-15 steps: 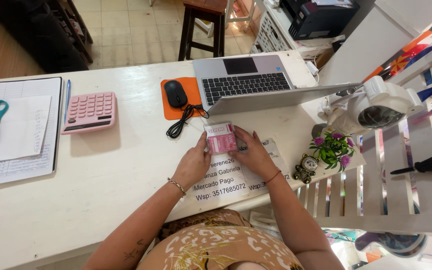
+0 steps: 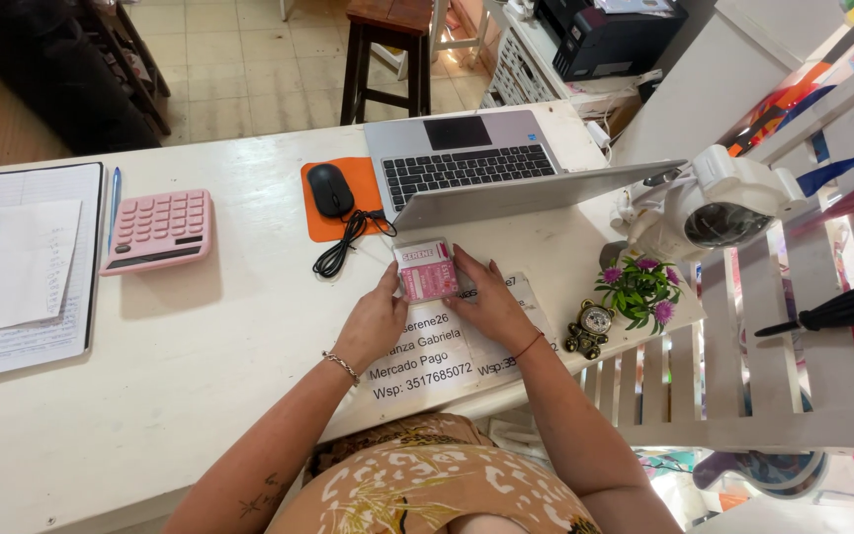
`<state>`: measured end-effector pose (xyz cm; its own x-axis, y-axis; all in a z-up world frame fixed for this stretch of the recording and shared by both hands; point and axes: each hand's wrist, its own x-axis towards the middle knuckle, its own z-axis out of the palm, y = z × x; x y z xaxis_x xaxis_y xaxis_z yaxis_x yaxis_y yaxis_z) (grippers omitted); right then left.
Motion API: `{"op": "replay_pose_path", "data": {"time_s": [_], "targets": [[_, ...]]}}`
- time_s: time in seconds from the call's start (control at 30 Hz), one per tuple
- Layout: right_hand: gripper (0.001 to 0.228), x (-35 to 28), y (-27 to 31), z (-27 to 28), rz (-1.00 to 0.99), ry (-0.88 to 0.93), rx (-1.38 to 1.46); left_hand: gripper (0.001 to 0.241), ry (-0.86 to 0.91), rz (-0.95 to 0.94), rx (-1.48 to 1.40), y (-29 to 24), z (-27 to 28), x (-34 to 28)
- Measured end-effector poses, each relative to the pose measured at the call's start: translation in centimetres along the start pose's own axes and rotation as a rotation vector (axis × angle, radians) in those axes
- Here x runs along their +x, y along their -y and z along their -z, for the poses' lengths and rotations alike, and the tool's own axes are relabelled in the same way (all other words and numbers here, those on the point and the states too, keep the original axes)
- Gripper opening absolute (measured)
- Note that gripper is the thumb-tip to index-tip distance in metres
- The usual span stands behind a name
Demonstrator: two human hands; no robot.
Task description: Manage merchandise and records at a checkout counter by using a calculator and writing in a notebook
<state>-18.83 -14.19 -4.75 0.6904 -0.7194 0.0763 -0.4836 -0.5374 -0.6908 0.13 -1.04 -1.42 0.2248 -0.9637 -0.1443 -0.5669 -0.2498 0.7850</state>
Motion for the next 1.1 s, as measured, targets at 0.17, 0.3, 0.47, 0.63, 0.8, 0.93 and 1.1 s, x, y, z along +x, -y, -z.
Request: {"op": "replay_pose_path", "data": {"time_s": [0.17, 0.3, 0.47, 0.63, 0.8, 0.93, 1.1], "targets": [[0.083, -1.8, 1.2, 0.1, 0.059, -0.055, -0.128, 0.064, -0.141, -0.139, 0.181, -0.7, -0.7, -0.9], [0.055, -5.4, 1.7, 0.6, 0.204, -0.190, -0.301, 0.054, -0.275, -0.542, 0.251, -0.4, -4.0, 0.4], [0.032, -10.0, 1.3, 4.1, 0.331, -0.524, -0.272, 0.048, -0.208, -0.664, 0.149, -1.2, -9.4, 2.7], [0.015, -15.5, -1.3, 6.9, 0.075, -0.731, -0.190, 0.051, 0.051, -0.567, 0.116, -4.9, -12.8, 3.3], [0.035, -19.3, -5.1, 7.9, -0.370, -0.705, -0.257, 0.061, 0.369, -0.336, -0.117, -8.7, -14.9, 4.7], [0.039, -19.5, -6.4, 7.1, -0.479, -0.680, -0.212, 0.070, 0.401, -0.314, -0.133, -9.1, -17.7, 6.2], [0.035, -18.6, -7.3, 6.5, -0.476, -0.661, -0.178, 0.070, 0.440, -0.283, -0.168, -10.0, -18.2, 6.2]]}}
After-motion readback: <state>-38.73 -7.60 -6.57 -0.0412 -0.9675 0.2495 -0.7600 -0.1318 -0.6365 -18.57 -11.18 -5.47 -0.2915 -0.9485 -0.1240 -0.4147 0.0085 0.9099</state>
